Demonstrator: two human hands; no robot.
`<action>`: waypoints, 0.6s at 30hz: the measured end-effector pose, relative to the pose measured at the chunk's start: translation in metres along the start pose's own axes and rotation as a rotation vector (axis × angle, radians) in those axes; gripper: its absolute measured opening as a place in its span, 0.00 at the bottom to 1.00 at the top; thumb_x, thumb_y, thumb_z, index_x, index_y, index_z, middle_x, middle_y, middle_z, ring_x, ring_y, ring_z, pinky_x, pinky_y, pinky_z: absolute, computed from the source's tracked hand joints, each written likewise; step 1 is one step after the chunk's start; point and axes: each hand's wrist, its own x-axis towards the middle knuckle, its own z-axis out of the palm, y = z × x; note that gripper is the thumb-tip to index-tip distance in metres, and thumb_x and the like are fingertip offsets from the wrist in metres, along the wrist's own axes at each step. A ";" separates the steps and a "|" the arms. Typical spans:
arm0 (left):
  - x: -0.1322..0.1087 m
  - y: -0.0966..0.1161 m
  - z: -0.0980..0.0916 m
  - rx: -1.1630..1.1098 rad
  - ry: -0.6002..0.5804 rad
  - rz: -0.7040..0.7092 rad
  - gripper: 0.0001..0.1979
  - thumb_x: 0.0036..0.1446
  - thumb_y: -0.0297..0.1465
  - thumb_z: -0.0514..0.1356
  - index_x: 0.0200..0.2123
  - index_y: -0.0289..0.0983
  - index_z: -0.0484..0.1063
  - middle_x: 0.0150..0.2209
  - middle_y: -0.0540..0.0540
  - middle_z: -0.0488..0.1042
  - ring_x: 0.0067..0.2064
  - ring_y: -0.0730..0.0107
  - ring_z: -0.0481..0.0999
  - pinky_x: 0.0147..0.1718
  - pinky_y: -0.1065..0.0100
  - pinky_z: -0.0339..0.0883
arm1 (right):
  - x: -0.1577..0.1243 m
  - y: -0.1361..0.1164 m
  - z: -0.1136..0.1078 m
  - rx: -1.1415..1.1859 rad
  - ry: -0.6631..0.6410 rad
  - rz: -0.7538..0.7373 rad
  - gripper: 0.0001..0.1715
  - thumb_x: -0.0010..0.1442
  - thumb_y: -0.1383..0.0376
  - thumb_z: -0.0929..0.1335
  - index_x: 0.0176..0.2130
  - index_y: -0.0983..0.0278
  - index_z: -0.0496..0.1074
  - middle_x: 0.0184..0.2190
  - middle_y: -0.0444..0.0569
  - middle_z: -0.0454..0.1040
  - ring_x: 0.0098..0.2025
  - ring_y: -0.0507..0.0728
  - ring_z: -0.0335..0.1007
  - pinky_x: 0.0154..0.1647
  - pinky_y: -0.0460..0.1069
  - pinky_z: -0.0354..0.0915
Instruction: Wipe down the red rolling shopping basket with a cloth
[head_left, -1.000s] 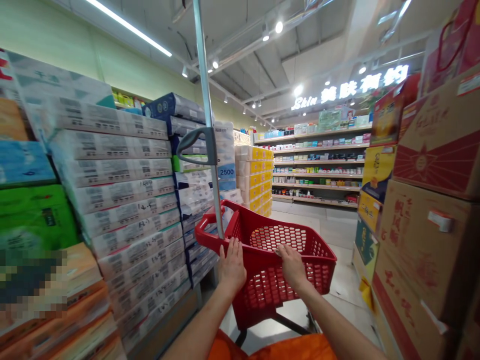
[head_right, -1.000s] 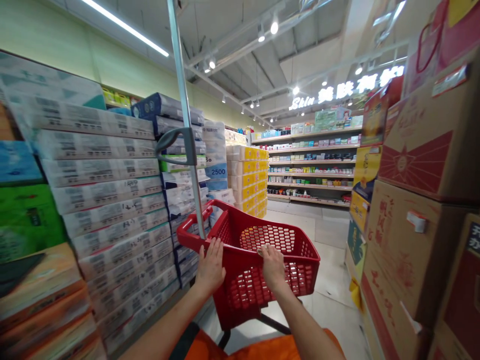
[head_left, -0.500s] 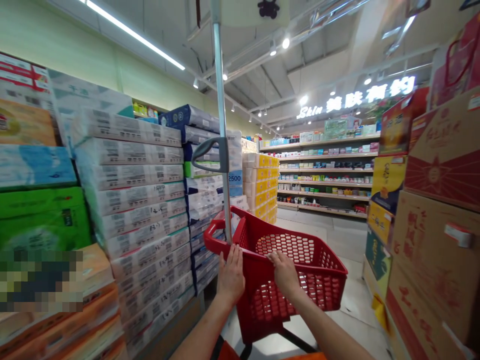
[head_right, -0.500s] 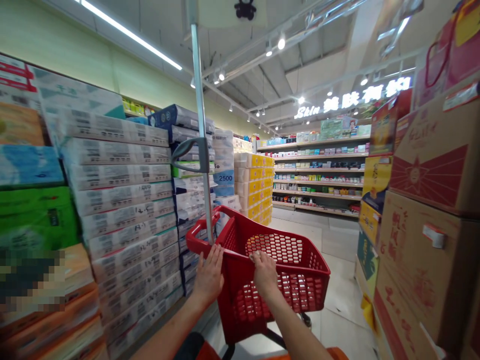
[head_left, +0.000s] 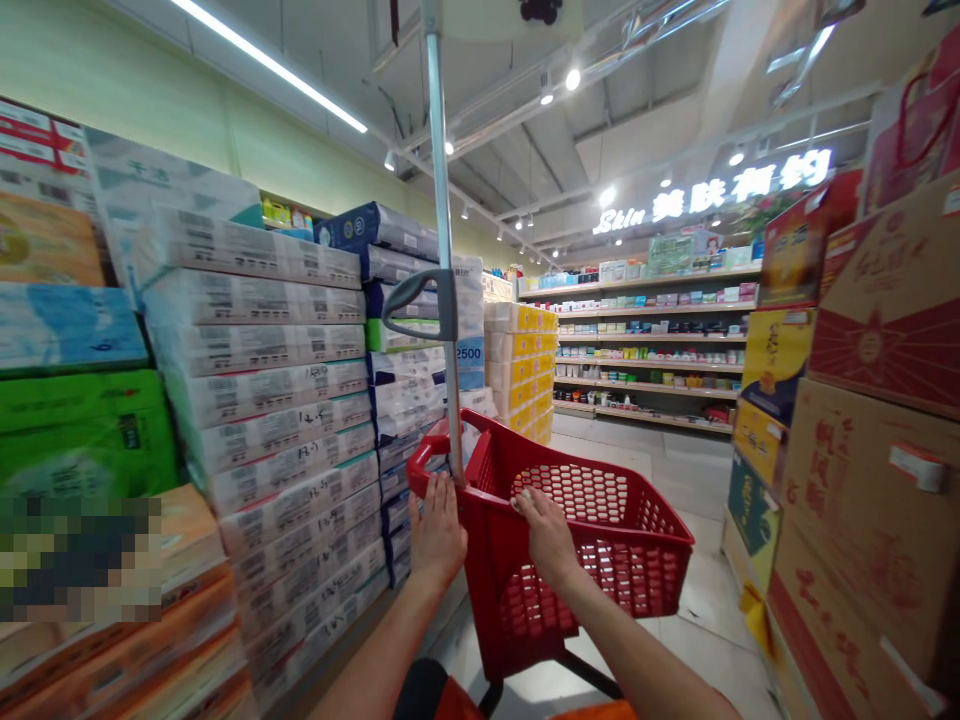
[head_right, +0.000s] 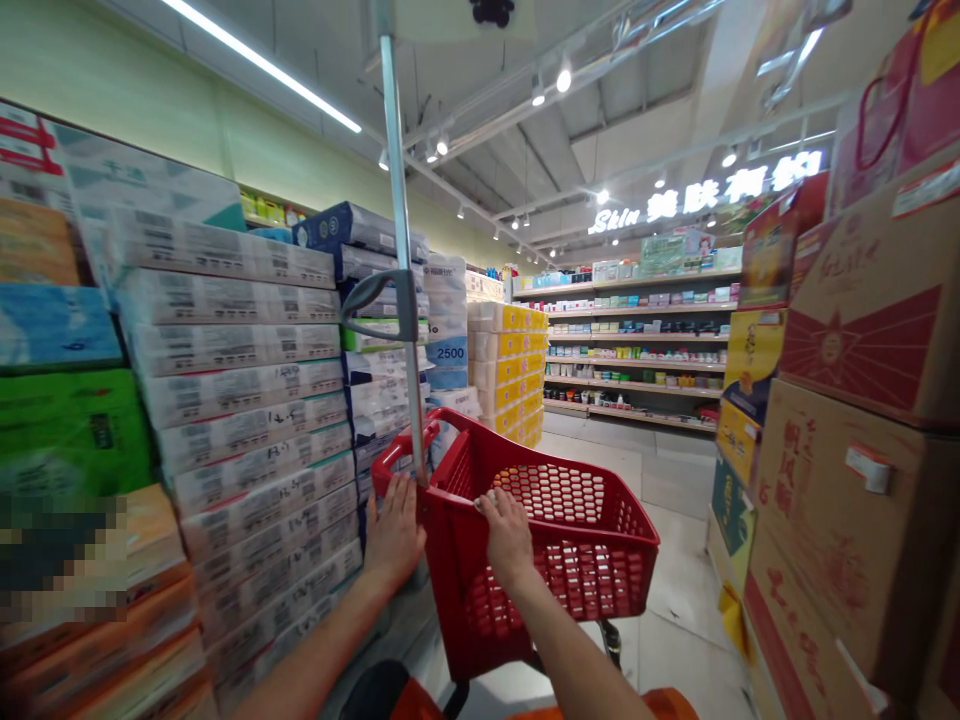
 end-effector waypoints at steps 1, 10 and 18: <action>0.000 0.000 0.000 0.012 -0.019 0.003 0.31 0.47 0.24 0.48 0.57 0.27 0.55 0.60 0.39 0.53 0.62 0.60 0.47 0.59 0.48 0.37 | 0.006 -0.014 0.002 0.029 0.011 -0.029 0.27 0.56 0.77 0.57 0.50 0.58 0.67 0.54 0.50 0.64 0.56 0.58 0.57 0.54 0.54 0.54; -0.003 -0.005 -0.006 0.071 -0.085 0.061 0.30 0.49 0.24 0.46 0.58 0.30 0.53 0.61 0.43 0.50 0.63 0.62 0.46 0.58 0.47 0.37 | 0.004 -0.032 0.013 0.043 0.030 -0.156 0.29 0.56 0.78 0.57 0.53 0.57 0.64 0.57 0.47 0.60 0.59 0.56 0.52 0.57 0.54 0.50; -0.006 0.005 0.001 0.009 -0.025 0.012 0.32 0.46 0.25 0.48 0.58 0.26 0.52 0.61 0.39 0.49 0.63 0.58 0.45 0.58 0.46 0.39 | -0.006 -0.010 0.010 -0.039 0.017 -0.038 0.30 0.55 0.79 0.57 0.52 0.58 0.65 0.56 0.47 0.61 0.59 0.58 0.52 0.57 0.56 0.50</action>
